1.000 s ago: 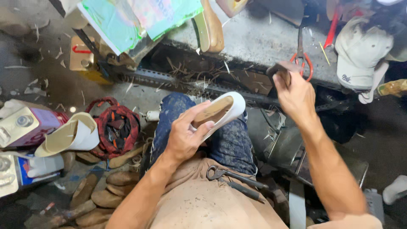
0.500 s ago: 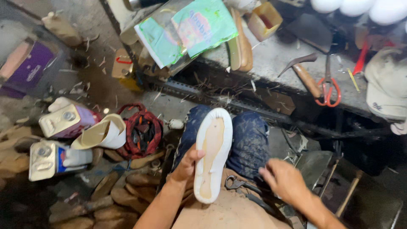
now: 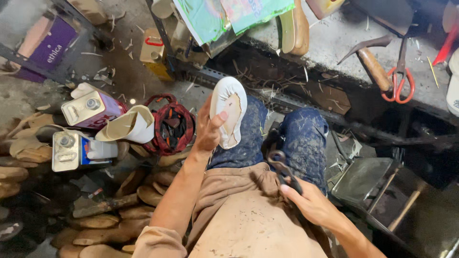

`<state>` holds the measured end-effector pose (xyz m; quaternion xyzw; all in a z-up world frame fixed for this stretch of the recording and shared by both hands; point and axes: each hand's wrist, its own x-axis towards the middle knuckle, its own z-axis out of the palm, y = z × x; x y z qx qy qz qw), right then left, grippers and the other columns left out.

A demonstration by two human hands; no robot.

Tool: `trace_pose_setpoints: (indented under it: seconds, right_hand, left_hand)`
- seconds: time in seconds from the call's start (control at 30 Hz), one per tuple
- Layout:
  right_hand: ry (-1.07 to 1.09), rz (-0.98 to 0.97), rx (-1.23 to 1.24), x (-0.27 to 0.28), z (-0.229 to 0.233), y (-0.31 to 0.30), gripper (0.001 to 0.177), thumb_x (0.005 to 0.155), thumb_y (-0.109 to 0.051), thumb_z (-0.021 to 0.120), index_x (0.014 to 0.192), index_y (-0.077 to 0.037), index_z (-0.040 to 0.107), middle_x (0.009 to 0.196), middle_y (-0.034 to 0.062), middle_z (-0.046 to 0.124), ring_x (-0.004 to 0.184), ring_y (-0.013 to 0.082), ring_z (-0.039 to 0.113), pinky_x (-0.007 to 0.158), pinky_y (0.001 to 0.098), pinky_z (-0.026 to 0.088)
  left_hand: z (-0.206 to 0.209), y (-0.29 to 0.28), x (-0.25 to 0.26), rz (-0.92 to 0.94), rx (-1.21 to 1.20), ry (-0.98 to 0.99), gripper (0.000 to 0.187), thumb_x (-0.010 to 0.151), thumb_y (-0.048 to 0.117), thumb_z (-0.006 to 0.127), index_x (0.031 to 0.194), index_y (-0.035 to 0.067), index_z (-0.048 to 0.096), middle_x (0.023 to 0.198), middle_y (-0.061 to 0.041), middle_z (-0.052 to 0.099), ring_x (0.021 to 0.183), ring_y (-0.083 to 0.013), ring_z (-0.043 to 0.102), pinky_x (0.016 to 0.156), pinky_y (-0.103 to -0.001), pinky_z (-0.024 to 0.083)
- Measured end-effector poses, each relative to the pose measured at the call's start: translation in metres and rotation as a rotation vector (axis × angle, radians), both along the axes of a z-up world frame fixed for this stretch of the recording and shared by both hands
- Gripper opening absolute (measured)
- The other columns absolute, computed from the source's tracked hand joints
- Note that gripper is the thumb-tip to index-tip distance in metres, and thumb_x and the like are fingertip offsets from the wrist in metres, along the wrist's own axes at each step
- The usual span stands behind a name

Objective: The person works on a white shoe upper by using pliers to pull it over a wooden last, hammering the edges flat against the last, and then picking up a piece of leather to apply adhesive from a container.

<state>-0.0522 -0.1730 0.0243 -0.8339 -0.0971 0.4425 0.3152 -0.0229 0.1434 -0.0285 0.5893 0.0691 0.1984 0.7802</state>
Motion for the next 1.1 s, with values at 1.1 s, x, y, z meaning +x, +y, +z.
trace_pose_setpoints:
  seconds: [1.1]
  right_hand:
    - [-1.333, 0.303, -0.962, 0.306, -0.052, -0.059, 0.026, 0.097, -0.020, 0.054, 0.114, -0.007, 0.070, 0.085, 0.0113, 0.069, 0.081, 0.0321, 0.075, 0.063, 0.0491, 0.061]
  left_hand:
    - [0.009, -0.007, 0.019, 0.384, -0.264, 0.144, 0.036, 0.098, 0.041, 0.059, 0.109, 0.007, 0.063, 0.090, -0.005, 0.060, 0.083, -0.0120, 0.055, 0.083, -0.031, 0.052]
